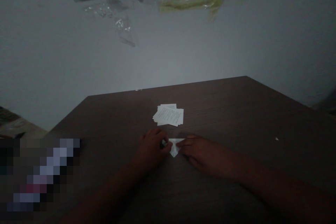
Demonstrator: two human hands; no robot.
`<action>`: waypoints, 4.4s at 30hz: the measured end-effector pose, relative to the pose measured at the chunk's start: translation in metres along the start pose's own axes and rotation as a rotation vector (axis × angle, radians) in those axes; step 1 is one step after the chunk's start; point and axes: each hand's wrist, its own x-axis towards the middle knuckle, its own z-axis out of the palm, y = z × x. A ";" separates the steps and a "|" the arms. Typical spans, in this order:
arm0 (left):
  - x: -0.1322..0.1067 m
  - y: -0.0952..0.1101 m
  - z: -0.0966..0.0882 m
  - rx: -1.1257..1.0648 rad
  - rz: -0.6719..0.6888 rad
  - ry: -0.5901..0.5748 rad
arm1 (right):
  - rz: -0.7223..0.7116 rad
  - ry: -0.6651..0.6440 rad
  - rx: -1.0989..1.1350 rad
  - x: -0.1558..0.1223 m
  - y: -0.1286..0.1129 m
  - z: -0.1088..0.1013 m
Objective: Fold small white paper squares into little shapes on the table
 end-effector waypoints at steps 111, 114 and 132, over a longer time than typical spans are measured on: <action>-0.003 -0.016 -0.008 -0.097 0.228 -0.150 | 0.323 0.205 0.021 0.017 0.000 0.031; 0.001 -0.018 -0.009 -0.112 0.202 -0.177 | 0.318 0.209 0.032 0.015 0.002 0.031; 0.019 -0.048 -0.003 -0.279 0.114 -0.111 | 0.399 0.280 0.032 0.020 0.014 0.037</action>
